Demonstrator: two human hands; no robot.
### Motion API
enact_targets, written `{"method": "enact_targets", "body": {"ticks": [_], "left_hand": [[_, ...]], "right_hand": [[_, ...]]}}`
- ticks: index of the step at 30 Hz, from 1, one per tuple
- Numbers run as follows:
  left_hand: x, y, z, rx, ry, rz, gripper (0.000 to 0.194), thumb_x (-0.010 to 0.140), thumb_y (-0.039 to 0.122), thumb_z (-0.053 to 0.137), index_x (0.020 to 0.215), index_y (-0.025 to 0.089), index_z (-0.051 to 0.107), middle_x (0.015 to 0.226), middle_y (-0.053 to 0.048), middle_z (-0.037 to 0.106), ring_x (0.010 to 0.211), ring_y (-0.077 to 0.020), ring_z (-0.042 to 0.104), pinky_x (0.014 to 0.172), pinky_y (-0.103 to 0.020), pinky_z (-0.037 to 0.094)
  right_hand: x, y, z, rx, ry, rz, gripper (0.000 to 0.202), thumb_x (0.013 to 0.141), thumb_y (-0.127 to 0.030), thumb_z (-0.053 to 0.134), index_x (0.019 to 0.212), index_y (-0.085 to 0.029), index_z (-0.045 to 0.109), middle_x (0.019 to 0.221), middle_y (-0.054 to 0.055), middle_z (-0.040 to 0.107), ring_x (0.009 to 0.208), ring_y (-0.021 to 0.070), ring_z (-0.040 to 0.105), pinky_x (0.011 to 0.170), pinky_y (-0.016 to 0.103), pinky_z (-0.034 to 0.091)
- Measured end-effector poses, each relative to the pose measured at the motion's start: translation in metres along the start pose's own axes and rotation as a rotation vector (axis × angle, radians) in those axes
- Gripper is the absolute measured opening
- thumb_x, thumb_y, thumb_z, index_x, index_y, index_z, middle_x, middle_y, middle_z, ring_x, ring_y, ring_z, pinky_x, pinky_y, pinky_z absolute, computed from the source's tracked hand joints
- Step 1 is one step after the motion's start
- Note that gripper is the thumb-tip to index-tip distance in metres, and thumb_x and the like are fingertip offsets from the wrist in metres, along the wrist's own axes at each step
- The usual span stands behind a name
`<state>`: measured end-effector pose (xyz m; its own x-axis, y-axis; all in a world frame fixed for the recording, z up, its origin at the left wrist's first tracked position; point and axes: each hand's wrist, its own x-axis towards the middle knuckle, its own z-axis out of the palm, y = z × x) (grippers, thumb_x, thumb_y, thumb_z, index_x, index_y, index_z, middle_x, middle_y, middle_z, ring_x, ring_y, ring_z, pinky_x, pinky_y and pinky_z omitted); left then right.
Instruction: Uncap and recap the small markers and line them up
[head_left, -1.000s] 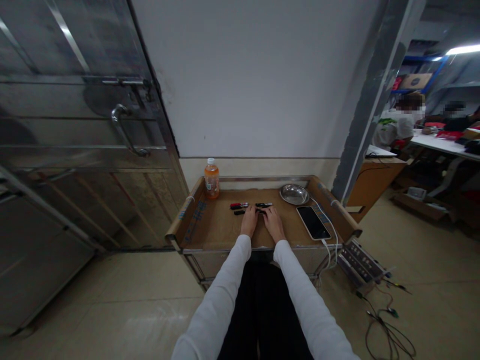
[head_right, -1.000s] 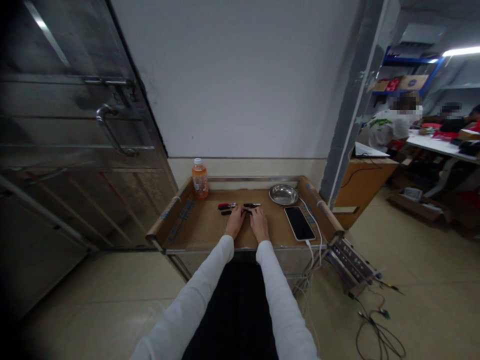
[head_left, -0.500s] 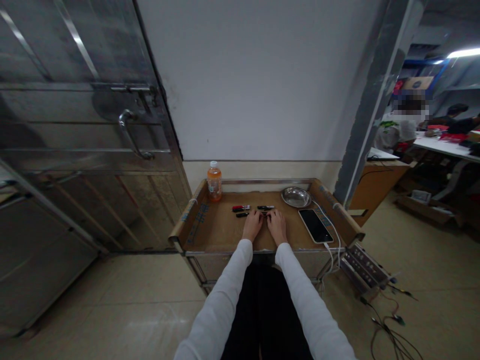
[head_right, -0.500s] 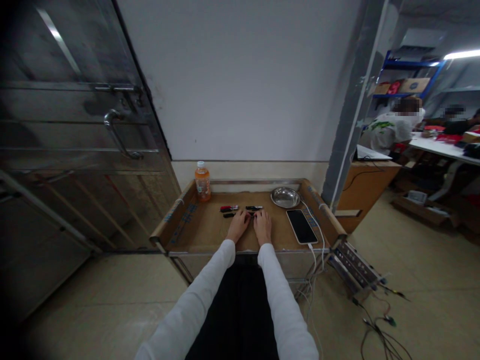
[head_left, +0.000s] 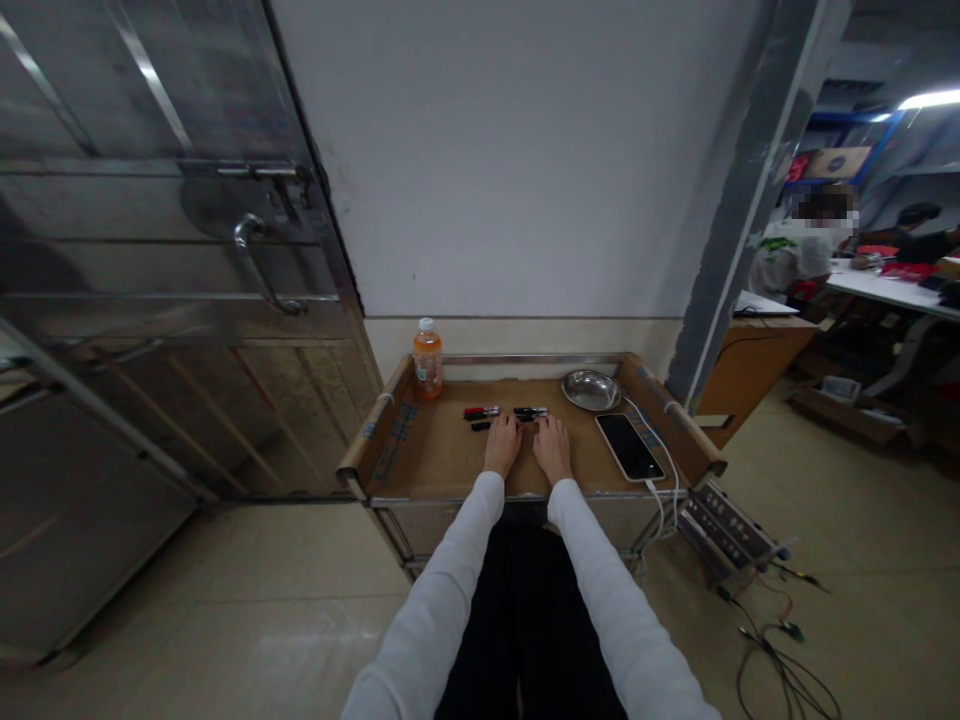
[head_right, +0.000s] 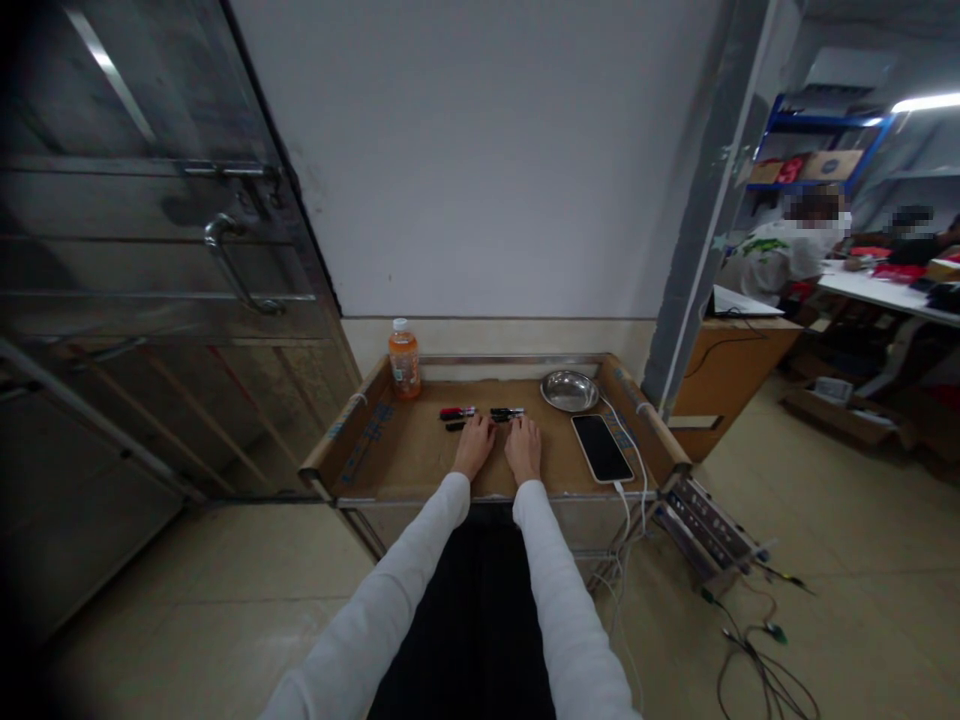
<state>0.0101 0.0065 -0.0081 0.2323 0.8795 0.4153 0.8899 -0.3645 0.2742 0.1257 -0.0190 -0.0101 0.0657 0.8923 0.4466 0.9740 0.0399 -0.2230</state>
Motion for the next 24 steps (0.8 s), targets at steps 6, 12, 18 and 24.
{"method": "enact_targets", "body": {"ticks": [6, 12, 18, 24], "left_hand": [[-0.007, 0.007, -0.012, 0.181, 0.132, -0.277, 0.031, 0.090, 0.012, 0.033, 0.113, 0.010, 0.053, 0.115, -0.017, 0.054, 0.110, -0.0271, 0.050, 0.093, -0.040, 0.039], [-0.014, 0.010, -0.016, 0.214, 0.210, -0.512, 0.028, 0.091, 0.015, 0.030, 0.105, 0.007, 0.054, 0.107, -0.019, 0.055, 0.106, -0.0306, 0.049, 0.088, -0.044, 0.040], [-0.011, 0.006, -0.015, 0.095, 0.209, -0.401, 0.028, 0.095, 0.025, 0.033, 0.105, 0.010, 0.055, 0.104, -0.016, 0.057, 0.102, -0.0281, 0.053, 0.088, -0.045, 0.042], [-0.008, 0.001, -0.015, -0.328, 0.165, 0.023, 0.020, 0.093, 0.025, 0.043, 0.108, 0.019, 0.057, 0.106, -0.009, 0.055, 0.101, -0.0192, 0.056, 0.090, -0.034, 0.046]], "right_hand": [[0.002, -0.001, -0.003, 0.009, -0.044, 0.013, 0.032, 0.085, -0.009, 0.039, 0.110, -0.013, 0.058, 0.109, 0.013, 0.058, 0.102, 0.0234, 0.047, 0.088, 0.034, 0.033], [0.004, -0.002, -0.004, 0.102, -0.107, -0.127, 0.025, 0.083, -0.010, 0.043, 0.098, -0.020, 0.061, 0.106, 0.008, 0.059, 0.103, 0.0209, 0.048, 0.089, 0.033, 0.033], [0.005, 0.000, 0.006, 0.144, -0.070, -0.129, 0.032, 0.081, -0.009, 0.043, 0.108, -0.019, 0.059, 0.110, 0.010, 0.058, 0.105, 0.0222, 0.049, 0.090, 0.034, 0.036], [0.006, 0.002, 0.010, 0.190, 0.098, -0.026, 0.049, 0.080, -0.006, 0.040, 0.129, -0.009, 0.039, 0.121, 0.016, 0.053, 0.109, 0.0230, 0.050, 0.090, 0.034, 0.039]]}}
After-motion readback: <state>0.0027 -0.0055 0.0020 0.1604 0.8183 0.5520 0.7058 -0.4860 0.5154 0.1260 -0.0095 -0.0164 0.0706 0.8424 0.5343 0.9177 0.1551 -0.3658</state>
